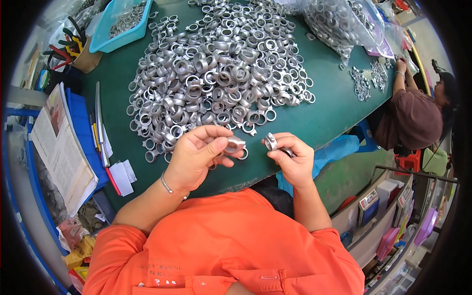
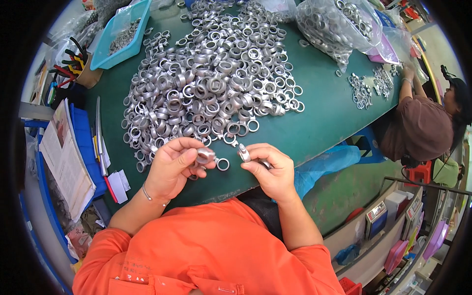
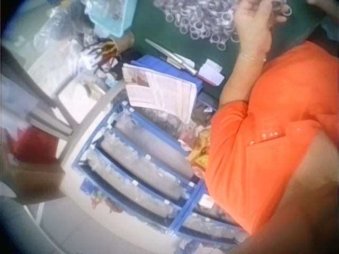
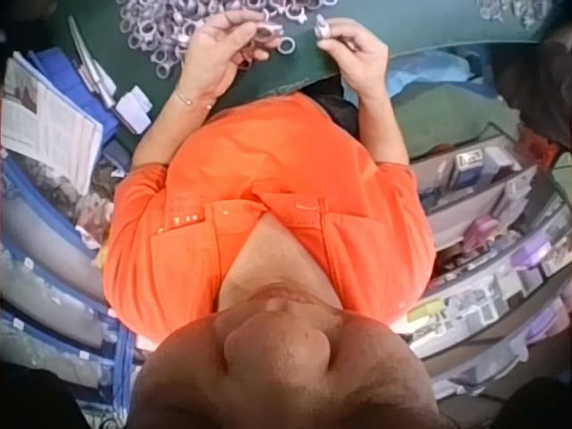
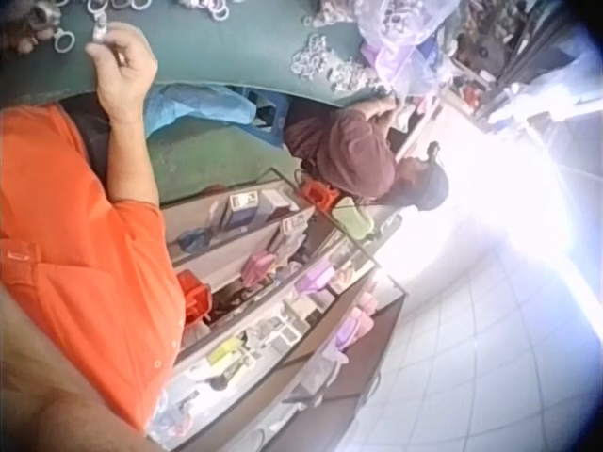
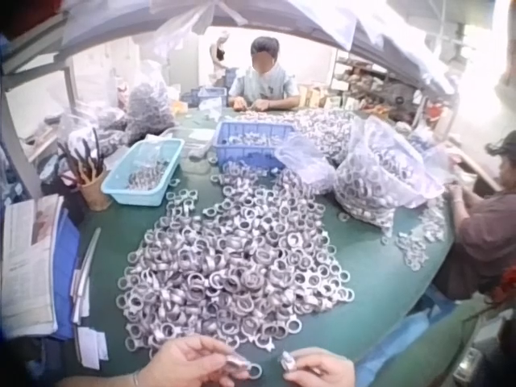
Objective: The person sorts through a pile of metal ring components on a table and fits small metal pieces into the rings by hand.
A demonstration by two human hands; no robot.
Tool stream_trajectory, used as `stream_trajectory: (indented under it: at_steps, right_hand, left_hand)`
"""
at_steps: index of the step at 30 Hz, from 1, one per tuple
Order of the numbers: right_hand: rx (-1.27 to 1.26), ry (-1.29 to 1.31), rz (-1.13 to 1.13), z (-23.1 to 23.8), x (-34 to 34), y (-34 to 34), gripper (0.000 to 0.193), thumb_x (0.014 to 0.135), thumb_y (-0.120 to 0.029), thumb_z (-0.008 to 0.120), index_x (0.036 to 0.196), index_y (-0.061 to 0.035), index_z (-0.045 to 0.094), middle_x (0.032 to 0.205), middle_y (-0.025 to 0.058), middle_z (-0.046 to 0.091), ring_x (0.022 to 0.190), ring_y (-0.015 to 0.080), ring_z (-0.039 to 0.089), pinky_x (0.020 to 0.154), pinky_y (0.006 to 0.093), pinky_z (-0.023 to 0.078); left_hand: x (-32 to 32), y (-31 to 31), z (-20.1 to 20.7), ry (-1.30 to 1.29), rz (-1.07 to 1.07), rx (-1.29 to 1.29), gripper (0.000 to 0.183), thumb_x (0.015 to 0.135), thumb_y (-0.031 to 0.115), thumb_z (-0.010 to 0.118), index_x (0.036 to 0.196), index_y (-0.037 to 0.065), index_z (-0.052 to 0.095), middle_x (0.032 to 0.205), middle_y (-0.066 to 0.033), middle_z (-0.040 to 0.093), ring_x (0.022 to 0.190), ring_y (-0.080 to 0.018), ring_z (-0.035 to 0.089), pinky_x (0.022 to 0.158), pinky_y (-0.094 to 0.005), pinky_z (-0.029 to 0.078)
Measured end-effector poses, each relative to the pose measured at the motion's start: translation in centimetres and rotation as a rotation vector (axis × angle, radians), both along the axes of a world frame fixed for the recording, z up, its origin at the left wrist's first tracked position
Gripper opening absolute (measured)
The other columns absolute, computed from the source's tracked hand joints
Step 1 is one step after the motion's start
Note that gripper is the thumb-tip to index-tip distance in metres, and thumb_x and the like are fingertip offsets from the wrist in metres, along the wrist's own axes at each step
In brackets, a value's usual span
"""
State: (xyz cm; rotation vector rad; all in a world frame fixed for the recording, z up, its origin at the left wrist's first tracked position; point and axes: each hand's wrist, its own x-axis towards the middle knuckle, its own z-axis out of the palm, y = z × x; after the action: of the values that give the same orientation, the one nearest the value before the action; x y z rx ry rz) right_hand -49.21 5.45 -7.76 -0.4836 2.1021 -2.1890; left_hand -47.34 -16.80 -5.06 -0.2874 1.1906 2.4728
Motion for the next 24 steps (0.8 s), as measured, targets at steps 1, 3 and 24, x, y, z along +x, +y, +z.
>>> stream_trajectory:
  at_steps: [1,3,24]
  right_hand:
    - [-0.079,-0.104,0.008,0.19,0.18,-0.07,0.012,0.079,0.002,0.064,0.091,0.0017,0.062,0.09,0.0112,0.065,0.068,0.0121,0.056,0.061,0.0222,0.045]
    - [-0.226,-0.269,0.043,0.03,0.39,0.02,0.013,0.083,0.0,0.061,0.096,0.0023,0.062,0.089,0.0121,0.065,0.063,0.0101,0.054,0.056,0.0204,0.042]
    - [-0.347,-0.427,-0.006,0.52,1.05,-0.78,0.019,0.09,-0.006,0.051,0.105,0.0021,0.059,0.073,0.008,0.06,0.053,0.0062,0.049,0.042,0.0172,0.034]
  left_hand:
    - [0.1,-0.16,-0.29,0.004,-0.001,-0.001,0.02,0.089,0.01,0.057,0.106,-0.001,0.056,0.095,-0.0133,0.064,0.082,-0.0208,0.066,0.064,-0.0256,0.055]
    - [0.29,-0.4,-0.64,-0.017,-0.035,-0.002,0.022,0.089,0.01,0.056,0.108,-0.001,0.055,0.094,-0.0124,0.065,0.078,-0.0191,0.065,0.061,-0.0251,0.054]
    - [0.97,-0.5,-0.68,0.036,0.004,-0.059,0.016,0.085,0.006,0.06,0.1,0.001,0.061,0.095,-0.0144,0.064,0.07,-0.0169,0.063,0.055,-0.0234,0.051]
